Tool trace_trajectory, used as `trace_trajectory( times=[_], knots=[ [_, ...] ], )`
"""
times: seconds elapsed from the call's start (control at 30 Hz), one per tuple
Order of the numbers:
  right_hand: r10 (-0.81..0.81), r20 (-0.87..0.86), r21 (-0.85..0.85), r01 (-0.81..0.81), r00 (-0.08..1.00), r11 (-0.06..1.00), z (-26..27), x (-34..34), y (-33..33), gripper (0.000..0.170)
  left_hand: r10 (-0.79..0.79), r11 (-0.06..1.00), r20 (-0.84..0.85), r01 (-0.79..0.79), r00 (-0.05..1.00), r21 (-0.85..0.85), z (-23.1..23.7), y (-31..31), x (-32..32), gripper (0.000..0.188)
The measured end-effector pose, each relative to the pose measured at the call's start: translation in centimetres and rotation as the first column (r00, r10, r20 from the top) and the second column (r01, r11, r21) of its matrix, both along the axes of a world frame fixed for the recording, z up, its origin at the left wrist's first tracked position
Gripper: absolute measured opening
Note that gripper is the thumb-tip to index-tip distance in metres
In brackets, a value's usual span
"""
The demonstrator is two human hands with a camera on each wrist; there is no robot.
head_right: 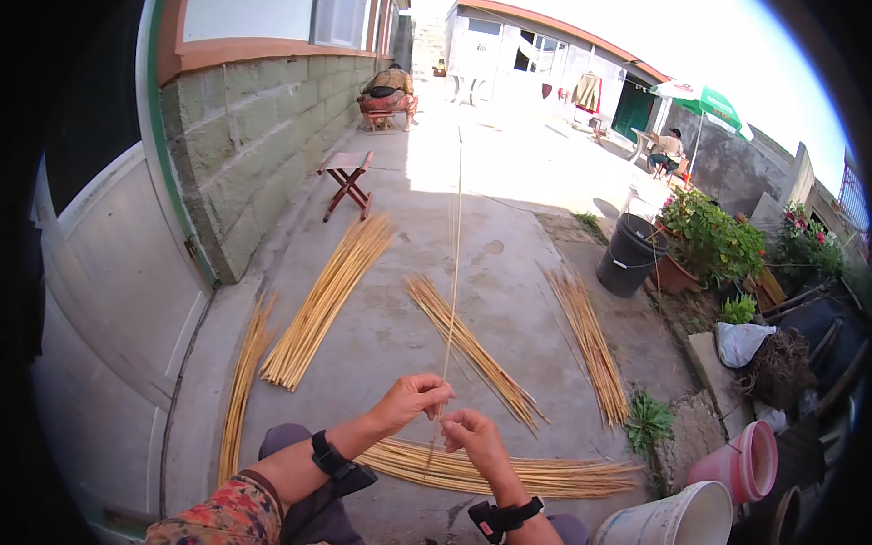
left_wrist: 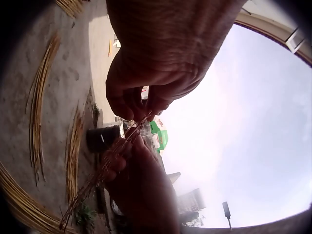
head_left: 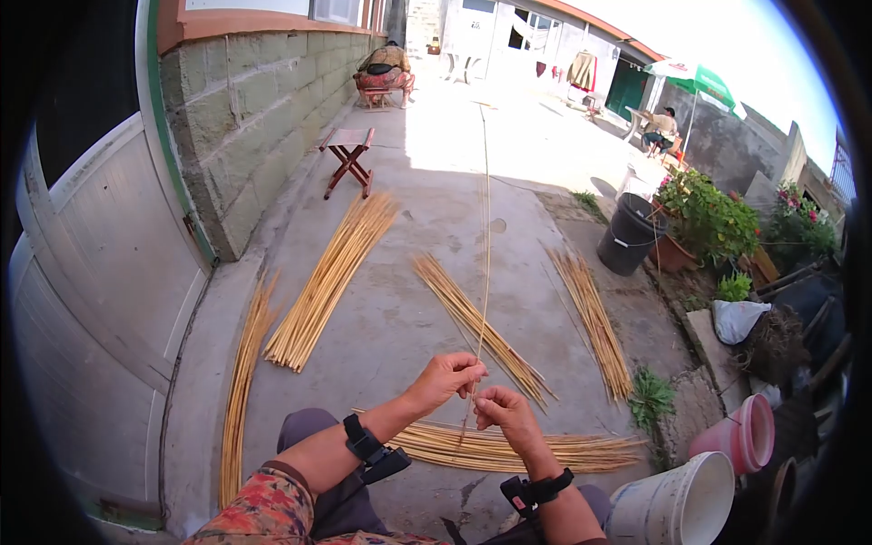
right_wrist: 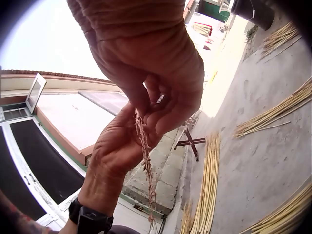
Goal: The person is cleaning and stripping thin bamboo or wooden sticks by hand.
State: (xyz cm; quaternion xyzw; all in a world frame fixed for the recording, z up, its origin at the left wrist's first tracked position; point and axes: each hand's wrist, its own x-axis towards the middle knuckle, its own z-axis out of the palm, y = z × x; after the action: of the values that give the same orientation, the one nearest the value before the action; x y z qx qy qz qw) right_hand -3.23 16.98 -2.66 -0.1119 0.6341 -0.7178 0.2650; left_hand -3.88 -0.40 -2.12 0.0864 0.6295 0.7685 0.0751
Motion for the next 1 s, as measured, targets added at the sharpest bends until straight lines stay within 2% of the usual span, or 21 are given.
trace_trajectory(
  times=[0.27,0.4,0.57,0.93,1.0],
  knots=[
    [-0.052,-0.010,0.047,0.053,0.999,0.997,1.1,-0.4,0.0,0.015,0.061,0.998,-0.009,-0.061,0.998,0.008,0.8,0.3,-0.3,0.020],
    [-0.097,0.001,-0.038,0.097,0.995,0.995,2.2,-0.5,0.2,0.015,0.103,0.994,-0.031,-0.102,0.994,0.041,1.2,0.1,-0.3,0.020],
    [-0.127,0.063,-0.035,0.129,0.990,0.991,2.9,-0.3,0.4,0.014,0.115,0.992,-0.001,-0.114,0.993,0.047,2.9,0.0,0.3,0.019],
    [-0.120,0.017,-0.024,0.120,0.993,0.992,2.6,-0.1,0.2,0.015,0.082,0.992,0.023,-0.084,0.996,0.096,3.0,-0.5,0.3,0.019],
    [-0.184,-0.028,-0.020,0.183,0.983,0.983,2.6,0.0,-0.1,0.015,0.108,0.991,-0.006,-0.107,0.994,0.082,2.9,-0.6,0.3,0.018]
  ],
)
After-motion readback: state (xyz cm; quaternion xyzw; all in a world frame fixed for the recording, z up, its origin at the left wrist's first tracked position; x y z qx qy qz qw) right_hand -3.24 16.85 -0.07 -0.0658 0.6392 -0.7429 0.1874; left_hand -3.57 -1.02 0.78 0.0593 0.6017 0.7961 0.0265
